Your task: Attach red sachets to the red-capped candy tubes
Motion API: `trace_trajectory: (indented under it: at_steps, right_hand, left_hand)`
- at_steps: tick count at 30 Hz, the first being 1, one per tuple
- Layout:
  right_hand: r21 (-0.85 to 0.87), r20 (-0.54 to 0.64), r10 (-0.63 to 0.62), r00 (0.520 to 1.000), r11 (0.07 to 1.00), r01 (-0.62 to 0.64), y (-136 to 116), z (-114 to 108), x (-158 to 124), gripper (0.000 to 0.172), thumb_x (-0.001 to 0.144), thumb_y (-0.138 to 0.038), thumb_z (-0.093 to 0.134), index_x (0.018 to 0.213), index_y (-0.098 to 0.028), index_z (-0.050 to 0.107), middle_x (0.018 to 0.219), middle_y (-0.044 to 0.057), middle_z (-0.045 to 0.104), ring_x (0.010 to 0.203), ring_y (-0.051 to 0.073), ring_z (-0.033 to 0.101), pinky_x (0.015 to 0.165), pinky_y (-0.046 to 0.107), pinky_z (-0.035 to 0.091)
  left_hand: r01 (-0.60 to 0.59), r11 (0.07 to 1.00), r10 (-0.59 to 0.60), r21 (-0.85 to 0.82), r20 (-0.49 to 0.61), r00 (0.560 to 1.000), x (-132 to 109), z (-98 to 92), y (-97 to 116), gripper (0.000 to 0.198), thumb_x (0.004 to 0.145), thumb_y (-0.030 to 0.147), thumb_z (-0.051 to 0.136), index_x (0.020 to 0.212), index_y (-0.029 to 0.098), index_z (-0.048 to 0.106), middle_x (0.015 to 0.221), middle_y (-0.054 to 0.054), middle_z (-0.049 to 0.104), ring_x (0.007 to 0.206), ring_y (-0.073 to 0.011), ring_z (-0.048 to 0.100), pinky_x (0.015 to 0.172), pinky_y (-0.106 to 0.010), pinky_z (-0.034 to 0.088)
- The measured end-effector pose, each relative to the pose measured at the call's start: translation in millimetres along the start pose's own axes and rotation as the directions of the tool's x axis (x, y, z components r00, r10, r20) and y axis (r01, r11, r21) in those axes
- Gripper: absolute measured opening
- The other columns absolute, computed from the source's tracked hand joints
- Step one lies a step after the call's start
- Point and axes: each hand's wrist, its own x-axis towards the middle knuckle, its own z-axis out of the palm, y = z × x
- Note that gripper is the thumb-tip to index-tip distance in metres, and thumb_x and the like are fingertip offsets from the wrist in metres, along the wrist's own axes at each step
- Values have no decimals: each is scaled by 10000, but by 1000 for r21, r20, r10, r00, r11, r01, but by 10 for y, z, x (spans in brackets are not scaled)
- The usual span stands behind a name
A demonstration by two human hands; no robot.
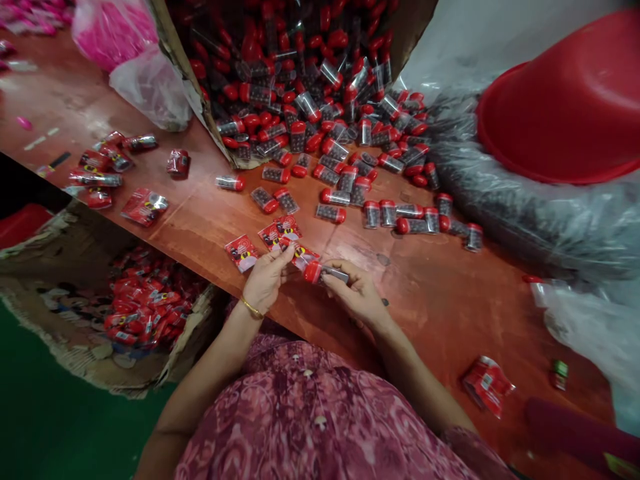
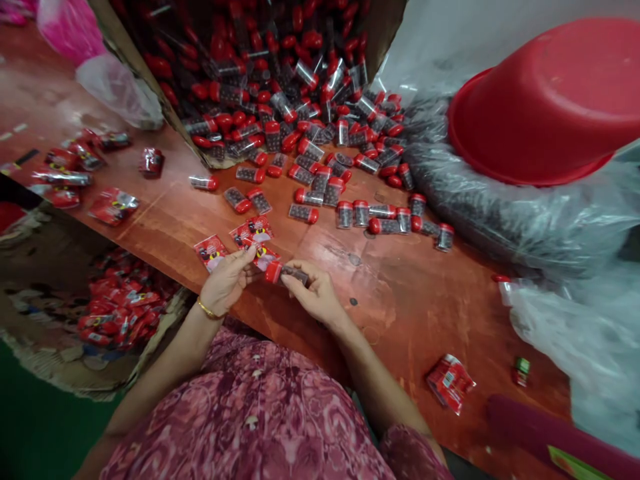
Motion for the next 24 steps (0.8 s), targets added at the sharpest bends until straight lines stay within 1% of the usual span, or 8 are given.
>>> trace_trajectory:
  at_steps: [4,9,12,14,15,17,20,24]
  right_hand:
    - [45,-25,-6,1000,999,7,2,-12,-1,222,744,-361,598,861,-173,585,547,-52,502,450,77,440,466,214,334]
    - [96,-15,-34,999,995,35,80,55,-16,238,770,-398,592,868,-181,578,548,-50,512,454,78,438,454,211,334]
    - [150,-165,-79,983,983,104,158,121,-20,260,819,-420,537,948,-195,552,573,-53,518,437,70,413,433,205,318]
    - [132,-277,-124,953,977,166,180,140,-8,249,835,-414,521,970,-205,536,616,-48,534,475,75,443,469,209,355]
    - [100,-289,-152,945,977,187,179,140,0,234,835,-403,526,962,-206,537,633,-44,541,506,80,464,500,213,378]
    - [26,-242,-202,949,976,215,160,128,17,197,832,-373,541,933,-204,549,654,-36,552,568,92,499,557,224,406]
    - [-4,-178,-249,952,968,252,136,110,25,174,851,-345,515,951,-207,550,666,-34,553,573,94,499,561,226,406]
    - [-34,-149,-280,948,960,278,158,125,14,180,855,-334,511,985,-216,550,718,-26,558,611,101,502,596,238,416]
  left_hand:
    - [-98,995,98,16,49,994,-13,35,-17,349,488,398,811,633,130,641,587,16,647,529,-83,556,548,-199,435]
    - [-255,967,254,3,42,966,1,100,-80,321,474,300,826,692,132,662,676,13,674,612,-88,569,662,-220,448]
    - [-235,971,237,-46,33,971,-12,154,-181,328,461,244,825,726,137,664,701,4,685,639,-95,590,701,-234,455]
    - [-207,976,208,-63,15,978,-32,187,-259,320,471,205,808,752,139,669,708,-6,695,654,-105,605,713,-243,460]
    - [-212,975,212,-65,3,977,-41,199,-288,303,480,189,793,754,141,672,703,-8,696,658,-109,609,713,-244,462]
    - [-254,965,255,-69,3,967,-55,210,-307,244,503,170,756,732,145,675,694,-4,695,669,-113,612,711,-238,463]
    - [-281,951,294,-124,94,951,-51,198,-226,189,540,222,710,710,149,674,720,-11,693,718,-145,625,710,-249,473]
    - [-246,965,259,-90,183,948,3,185,-103,277,630,387,697,742,135,672,708,-40,683,747,-189,638,704,-296,491]
